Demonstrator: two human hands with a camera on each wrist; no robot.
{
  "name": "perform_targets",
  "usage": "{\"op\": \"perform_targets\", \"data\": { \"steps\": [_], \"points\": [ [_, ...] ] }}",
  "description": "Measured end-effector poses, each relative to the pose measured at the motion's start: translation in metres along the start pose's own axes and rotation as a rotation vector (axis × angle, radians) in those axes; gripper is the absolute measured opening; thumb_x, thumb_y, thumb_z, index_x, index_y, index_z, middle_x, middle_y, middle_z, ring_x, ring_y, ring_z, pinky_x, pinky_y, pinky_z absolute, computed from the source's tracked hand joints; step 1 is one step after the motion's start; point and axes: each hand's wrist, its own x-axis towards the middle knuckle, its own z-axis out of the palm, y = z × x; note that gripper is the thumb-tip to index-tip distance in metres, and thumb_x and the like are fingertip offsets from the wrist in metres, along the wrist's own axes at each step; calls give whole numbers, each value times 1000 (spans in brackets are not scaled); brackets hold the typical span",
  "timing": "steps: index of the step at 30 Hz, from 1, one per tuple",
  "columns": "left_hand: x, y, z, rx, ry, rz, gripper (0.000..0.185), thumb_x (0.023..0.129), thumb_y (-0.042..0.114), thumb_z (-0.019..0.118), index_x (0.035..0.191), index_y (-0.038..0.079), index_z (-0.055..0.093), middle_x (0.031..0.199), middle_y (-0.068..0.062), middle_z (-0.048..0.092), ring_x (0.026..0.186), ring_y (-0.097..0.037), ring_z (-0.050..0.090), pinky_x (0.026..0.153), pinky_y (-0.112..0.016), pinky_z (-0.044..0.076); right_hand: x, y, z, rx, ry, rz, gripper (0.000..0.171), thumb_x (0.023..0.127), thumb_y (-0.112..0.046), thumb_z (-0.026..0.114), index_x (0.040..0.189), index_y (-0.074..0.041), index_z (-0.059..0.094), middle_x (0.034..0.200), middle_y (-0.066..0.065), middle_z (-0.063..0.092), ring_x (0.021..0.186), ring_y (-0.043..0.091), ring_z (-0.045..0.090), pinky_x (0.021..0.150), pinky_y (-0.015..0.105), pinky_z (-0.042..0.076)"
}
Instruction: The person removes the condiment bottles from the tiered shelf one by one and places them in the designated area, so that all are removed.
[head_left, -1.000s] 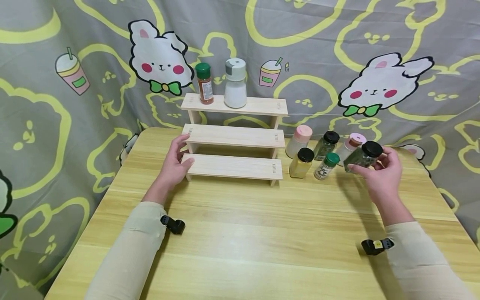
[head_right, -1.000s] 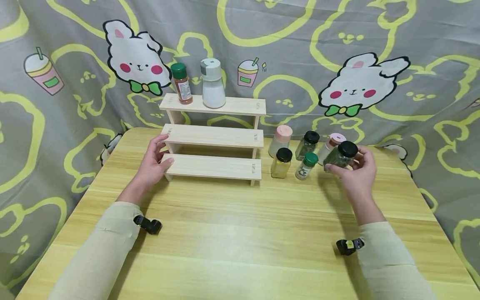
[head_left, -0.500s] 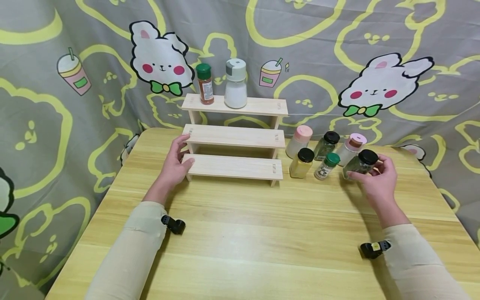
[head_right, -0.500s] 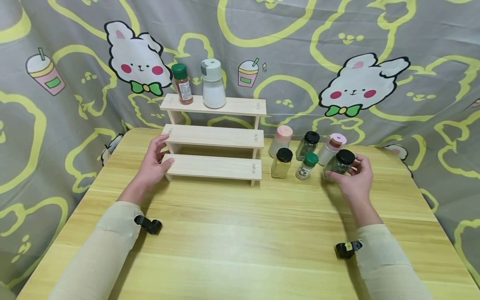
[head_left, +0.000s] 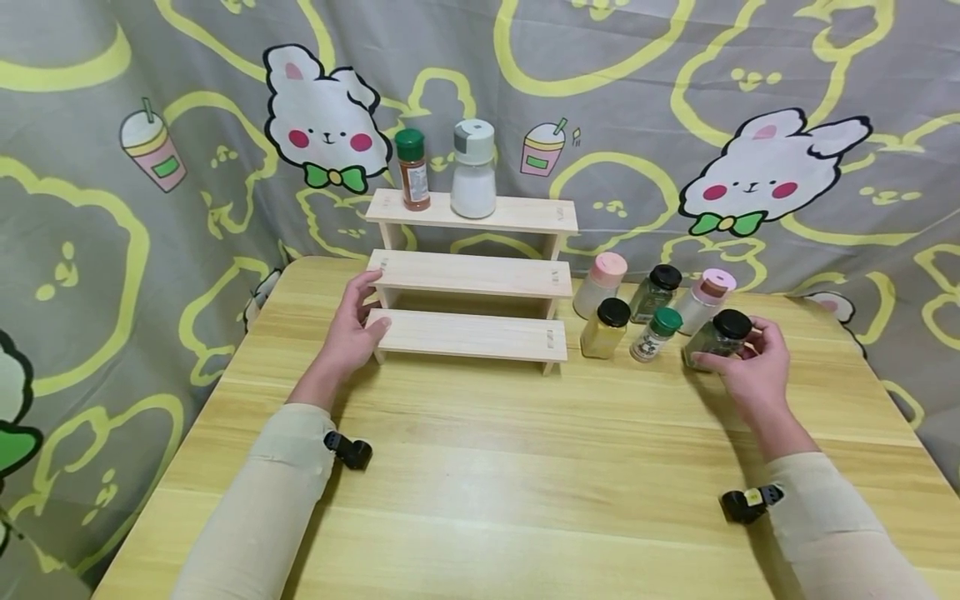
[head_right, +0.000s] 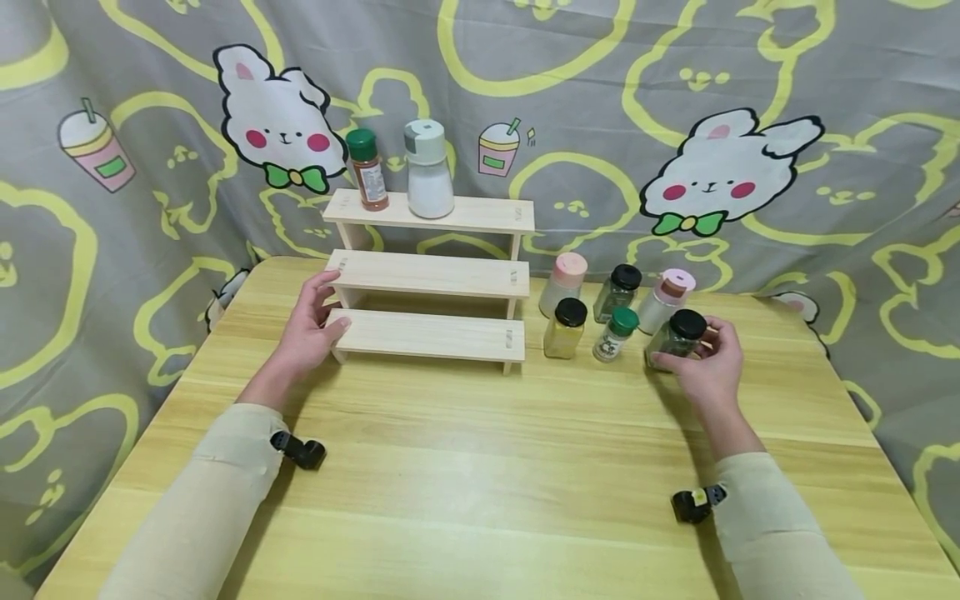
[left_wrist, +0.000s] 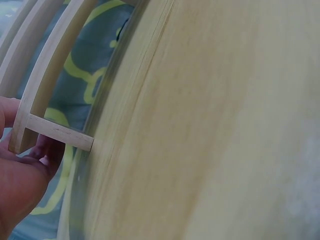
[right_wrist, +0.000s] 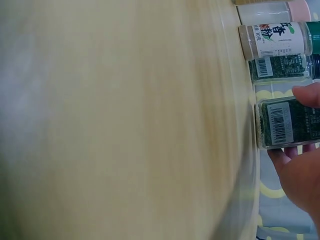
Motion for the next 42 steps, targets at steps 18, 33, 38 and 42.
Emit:
{"op": "perform_targets", "data": {
  "steps": [18,33,38,42],
  "points": [
    [0,0,0,-5,2,17,73,90,-23,50,151,16,34,150,-19,35,128,-43,42,107,-52,34,3,7,-4,-67,-87,-6,74,71,7,86,123,-28,46,118,-9,45,108,15,48,77,10,46],
    [0,0,-1,-16,6,26,73,90,-23,50,150,16,35,149,-18,35,128,-43,42,107,-51,34,4,-23,-14,39,-100,-57,76,74,3,86,131,-24,45,120,-6,46,101,9,48,77,9,44],
    [0,0,-1,-14,5,16,73,90,-22,50,150,16,35,150,-18,35,129,-43,42,107,-52,34,7,-37,-16,104,-101,-88,76,74,6,85,131,-23,44,122,-3,47,110,10,49,84,12,44],
    [0,0,0,-15,4,18,73,90,-23,50,150,16,36,150,-18,35,128,-43,42,107,-52,34,9,-47,-17,127,-105,-108,76,74,7,84,132,-22,44,123,-2,46,112,9,50,95,16,43]
  ]
}}
